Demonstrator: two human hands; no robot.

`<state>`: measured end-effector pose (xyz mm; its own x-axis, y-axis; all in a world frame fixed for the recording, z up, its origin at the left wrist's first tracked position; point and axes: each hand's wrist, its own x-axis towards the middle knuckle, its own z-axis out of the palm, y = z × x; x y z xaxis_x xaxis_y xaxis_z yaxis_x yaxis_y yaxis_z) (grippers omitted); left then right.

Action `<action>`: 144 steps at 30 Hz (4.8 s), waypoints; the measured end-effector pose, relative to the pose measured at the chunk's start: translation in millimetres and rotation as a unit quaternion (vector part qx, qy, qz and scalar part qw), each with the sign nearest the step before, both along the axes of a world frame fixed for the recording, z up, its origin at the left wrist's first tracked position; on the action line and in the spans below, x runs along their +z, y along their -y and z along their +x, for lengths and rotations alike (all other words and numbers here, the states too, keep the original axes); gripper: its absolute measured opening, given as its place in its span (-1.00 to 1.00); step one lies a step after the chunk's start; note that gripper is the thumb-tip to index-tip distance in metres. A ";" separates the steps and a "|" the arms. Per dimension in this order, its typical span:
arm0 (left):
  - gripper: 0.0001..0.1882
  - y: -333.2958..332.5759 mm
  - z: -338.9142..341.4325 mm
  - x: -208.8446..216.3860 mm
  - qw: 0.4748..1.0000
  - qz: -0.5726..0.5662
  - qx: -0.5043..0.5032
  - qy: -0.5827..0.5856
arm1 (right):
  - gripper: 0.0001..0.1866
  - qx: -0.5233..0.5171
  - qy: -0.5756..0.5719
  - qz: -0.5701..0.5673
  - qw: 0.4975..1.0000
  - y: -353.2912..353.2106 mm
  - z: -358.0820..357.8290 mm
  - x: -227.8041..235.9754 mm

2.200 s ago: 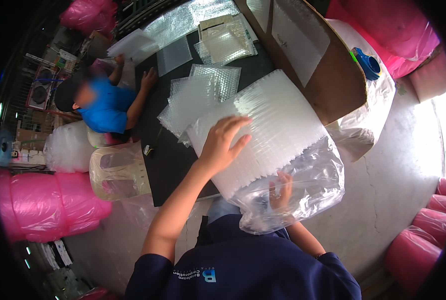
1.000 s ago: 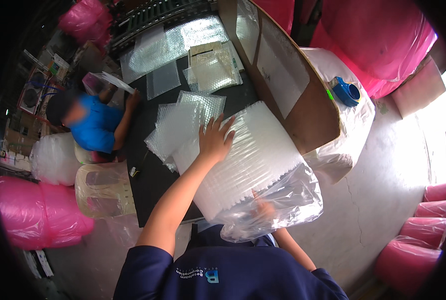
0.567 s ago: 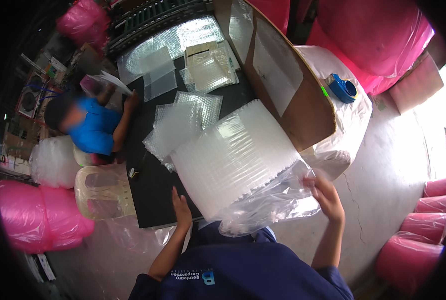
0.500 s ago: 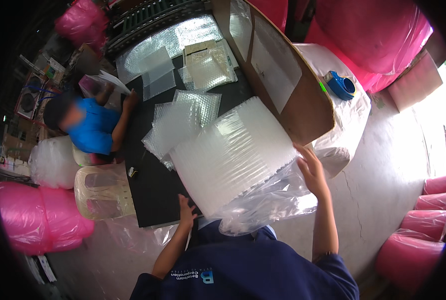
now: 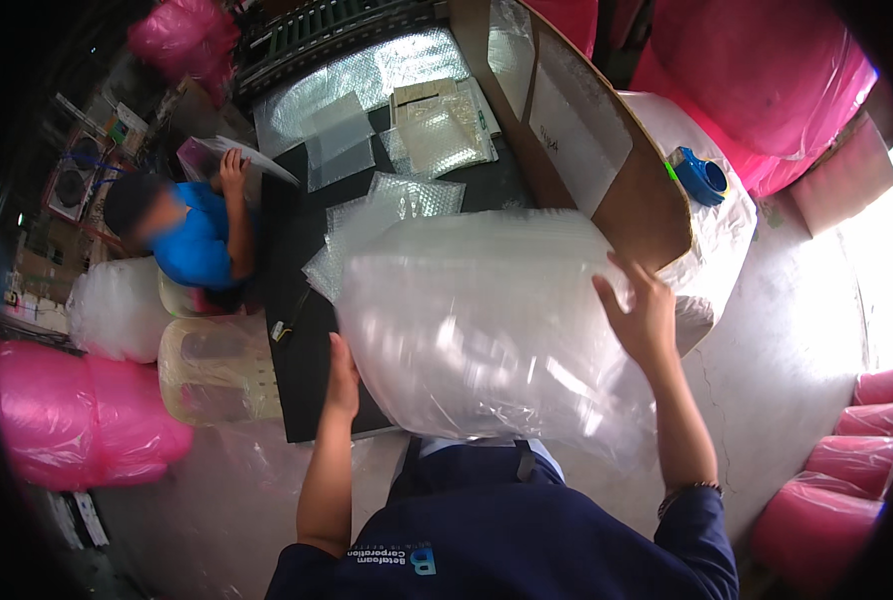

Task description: The person stacks and arranges sheets of bubble wrap on a table, organizing them into neat piles. Another person in a blue shirt works alongside, also handling bubble wrap. The recorder occasionally lifts and moves stacks of the material.

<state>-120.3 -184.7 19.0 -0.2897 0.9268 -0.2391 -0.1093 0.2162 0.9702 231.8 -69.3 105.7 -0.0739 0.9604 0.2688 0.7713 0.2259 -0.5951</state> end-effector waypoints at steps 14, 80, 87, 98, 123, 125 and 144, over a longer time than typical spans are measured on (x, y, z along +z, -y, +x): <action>-0.23 16.2 54.2 -95.6 0.957 -0.032 0.097 0.272 | -0.58 0.131 0.103 -0.209 0.964 -43.4 -7.3 -77.8; -0.41 -12.4 69.5 -180.2 0.961 -0.034 0.027 0.272 | -0.32 0.457 0.602 -0.025 0.654 36.9 -133.1 -9.8; -0.53 -7.3 83.5 -223.0 0.941 -0.057 0.086 0.323 | -0.45 0.526 0.562 -0.089 0.632 63.1 -147.4 -15.4; -0.63 77.5 83.4 -220.5 0.934 -0.174 0.051 0.307 | -0.61 0.469 0.303 -0.037 0.829 60.0 -90.8 -34.6; -0.74 95.4 66.9 -45.6 0.992 0.084 -0.026 -0.089 | -0.66 0.489 0.074 -0.004 0.869 97.7 -148.8 -105.4; -0.75 94.8 67.7 -43.2 0.992 0.080 -0.029 -0.089 | -0.70 0.503 0.091 -0.030 0.859 93.8 -148.8 -114.5; 0.05 47.1 113.0 -101.1 0.987 0.023 -0.127 0.094 | -0.36 0.255 0.305 -0.030 0.917 35.0 -129.4 -50.7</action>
<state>-7.4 -231.7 -82.1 -0.0017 0.9748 -0.2232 -0.2358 0.2165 0.9474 102.4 -104.3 55.1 -0.6372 0.7703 -0.0242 0.7675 0.6314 -0.1108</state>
